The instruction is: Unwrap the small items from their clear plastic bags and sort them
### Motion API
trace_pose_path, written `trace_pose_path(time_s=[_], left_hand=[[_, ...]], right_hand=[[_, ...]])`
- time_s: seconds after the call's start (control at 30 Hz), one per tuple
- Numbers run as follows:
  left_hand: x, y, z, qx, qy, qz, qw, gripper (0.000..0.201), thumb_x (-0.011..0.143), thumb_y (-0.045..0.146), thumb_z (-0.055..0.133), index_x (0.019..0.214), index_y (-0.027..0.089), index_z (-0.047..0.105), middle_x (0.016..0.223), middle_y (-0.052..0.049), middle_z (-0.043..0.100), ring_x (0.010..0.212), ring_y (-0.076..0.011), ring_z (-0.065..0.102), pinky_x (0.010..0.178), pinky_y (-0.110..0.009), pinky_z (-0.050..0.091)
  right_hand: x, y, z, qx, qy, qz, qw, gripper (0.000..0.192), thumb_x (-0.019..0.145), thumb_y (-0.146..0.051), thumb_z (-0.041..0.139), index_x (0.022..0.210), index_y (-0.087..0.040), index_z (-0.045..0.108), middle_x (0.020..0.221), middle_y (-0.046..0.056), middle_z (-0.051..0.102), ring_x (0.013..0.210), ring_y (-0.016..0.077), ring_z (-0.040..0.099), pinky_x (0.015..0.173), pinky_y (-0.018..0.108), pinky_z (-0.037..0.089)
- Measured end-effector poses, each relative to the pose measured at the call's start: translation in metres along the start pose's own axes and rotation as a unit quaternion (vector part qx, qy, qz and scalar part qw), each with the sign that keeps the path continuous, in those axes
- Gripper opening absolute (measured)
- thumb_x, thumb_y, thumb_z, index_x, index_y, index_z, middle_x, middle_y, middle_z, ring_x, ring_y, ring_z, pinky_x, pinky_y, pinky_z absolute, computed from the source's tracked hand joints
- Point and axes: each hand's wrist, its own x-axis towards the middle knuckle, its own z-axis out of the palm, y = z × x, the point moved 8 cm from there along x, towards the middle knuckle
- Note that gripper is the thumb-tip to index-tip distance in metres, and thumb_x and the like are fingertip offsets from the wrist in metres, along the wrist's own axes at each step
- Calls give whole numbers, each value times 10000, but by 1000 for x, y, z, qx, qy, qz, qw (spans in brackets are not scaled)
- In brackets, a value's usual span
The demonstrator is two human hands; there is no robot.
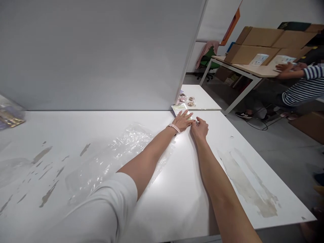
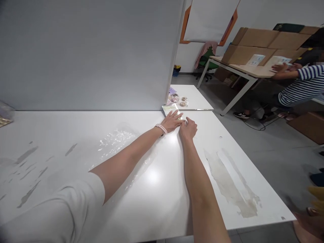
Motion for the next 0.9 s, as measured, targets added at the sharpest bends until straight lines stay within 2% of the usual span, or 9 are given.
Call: trace_pose_path(time_s=[0.13,0.23,0.33,0.4,0.47,0.6,0.67,0.77,0.9], left_hand=[[34,1,8,8,-41,81,996,450,1018,236,332,1372,175,603,1557,-79,460,1510,-240,285,1279,-460,132],[36,11,0,8,1,88,996,444,1004,231,346,1349,167,617,1577,-93,426,1545,-249,181,1284,-503,43],[15,7,-8,-30,61,-45,997,467,1012,295,357,1440,215,528,1668,-99,229,1567,-308,4,1221,-667,-40],[-3,1,-1,-81,43,-150,984,496,1015,338,364,1497,255,450,1695,-106,98,1557,-372,-51,1157,-765,0],[-13,0,7,-120,4,-180,976,500,1010,343,382,1506,294,423,1701,-96,49,1548,-404,-69,1137,-782,52],[1,0,10,-105,-31,-91,990,453,1012,283,370,1449,264,487,1690,-76,155,1557,-367,-24,1208,-652,147],[15,-7,8,-76,-30,-64,995,442,1031,289,327,1429,254,514,1671,-66,232,1557,-363,37,1212,-654,138],[34,-23,5,-30,-10,-70,997,435,1040,318,327,1415,292,546,1635,-42,328,1546,-374,129,1201,-707,29],[54,-46,-1,18,4,-98,995,431,996,197,412,1372,264,611,1570,-61,437,1530,-361,215,1225,-668,-45]], right_hand=[[2,4,-2,54,36,32,997,407,820,-344,476,1133,-172,670,1109,112,680,903,229,605,900,398,461],[3,4,-2,71,44,42,996,382,807,-321,460,1103,-181,658,1056,95,676,857,212,600,880,385,454],[4,6,-3,85,55,61,993,417,807,-293,439,1157,-180,636,1115,99,667,854,203,605,888,387,453],[5,8,-1,87,47,74,992,433,806,-290,452,1182,-179,637,1144,99,672,867,208,614,894,394,459],[6,8,2,90,33,75,993,439,806,-283,465,1189,-180,652,1154,95,684,898,218,624,911,399,462],[8,4,8,111,15,42,993,432,806,-244,455,1162,-177,691,1203,106,685,988,227,638,977,399,456],[10,3,10,122,11,27,992,447,801,-229,454,1171,-172,698,1208,112,684,1005,229,644,988,401,463],[10,3,12,133,12,19,991,442,792,-221,458,1153,-176,710,1154,104,701,986,232,653,979,410,479],[10,5,13,152,18,19,988,380,794,-243,472,1069,-172,724,1124,101,711,979,235,655,984,420,486]])
